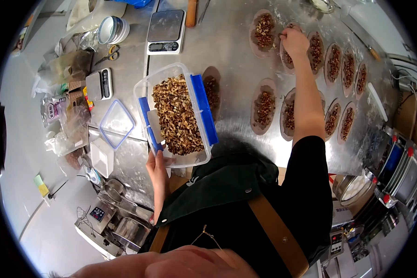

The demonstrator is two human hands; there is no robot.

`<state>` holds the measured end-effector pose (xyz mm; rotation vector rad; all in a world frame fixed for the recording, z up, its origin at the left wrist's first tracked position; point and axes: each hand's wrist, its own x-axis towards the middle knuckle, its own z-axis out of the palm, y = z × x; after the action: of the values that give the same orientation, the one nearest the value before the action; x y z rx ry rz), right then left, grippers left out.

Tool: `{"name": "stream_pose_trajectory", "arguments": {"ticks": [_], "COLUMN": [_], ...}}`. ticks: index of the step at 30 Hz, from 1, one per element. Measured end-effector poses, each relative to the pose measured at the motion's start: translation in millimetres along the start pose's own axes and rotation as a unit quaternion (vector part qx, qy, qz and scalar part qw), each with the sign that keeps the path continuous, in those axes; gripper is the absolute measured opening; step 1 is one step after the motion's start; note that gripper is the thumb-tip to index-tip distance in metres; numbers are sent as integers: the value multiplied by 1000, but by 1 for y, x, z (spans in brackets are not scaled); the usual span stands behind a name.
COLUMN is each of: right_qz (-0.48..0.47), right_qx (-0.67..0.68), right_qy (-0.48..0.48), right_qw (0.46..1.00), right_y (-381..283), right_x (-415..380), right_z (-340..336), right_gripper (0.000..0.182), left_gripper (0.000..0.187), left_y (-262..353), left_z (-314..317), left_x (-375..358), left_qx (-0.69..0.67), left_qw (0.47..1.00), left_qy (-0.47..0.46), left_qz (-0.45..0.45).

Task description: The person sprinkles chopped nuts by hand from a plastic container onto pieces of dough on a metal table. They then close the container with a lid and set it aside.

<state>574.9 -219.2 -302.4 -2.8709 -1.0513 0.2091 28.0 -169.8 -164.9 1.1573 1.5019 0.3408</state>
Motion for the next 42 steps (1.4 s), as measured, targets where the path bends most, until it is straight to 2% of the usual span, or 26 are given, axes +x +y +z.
{"name": "stream_pose_trajectory", "arguments": {"ticks": [5,8,14,17,23,26,29,35,38,42], "right_qz": [-4,-13,24,66,39,32,-19,-18,-39,-72], "right_qx": [-26,5,180,177,206,184,132,70,103,113], "right_qy": [-5,24,13,-20,39,6,-14,15,65,57], "right_qw": [1000,1000,983,982,977,982,991,997,992,989], "right_y": [-7,-4,-7,-21,-9,-4,-11,-20,-24,-41], "right_x": [6,9,15,12,5,-14,-40,-46,-45,-41], "right_z": [7,11,22,16,31,16,6,18,17,12], "right_gripper": [18,20,22,21,19,19,19,16,15,16], "left_gripper": [32,32,28,33,34,34,33,33,33,33], "left_y": [2,1,9,3,3,3,2,0,4,11], "left_z": [2,3,12,4,6,7,8,6,9,15], "left_x": [-1,-1,-3,1,-2,-1,-1,1,-3,-3], "left_qx": [5,-9,-15,9,-7,-2,-4,-7,-14,1], "left_qw": [1000,1000,999,1000,1000,1000,1000,1000,1000,1000], "left_qy": [-1,0,32,-3,3,2,0,0,0,0], "left_qz": [7,8,10,5,5,-2,3,8,7,10]}}
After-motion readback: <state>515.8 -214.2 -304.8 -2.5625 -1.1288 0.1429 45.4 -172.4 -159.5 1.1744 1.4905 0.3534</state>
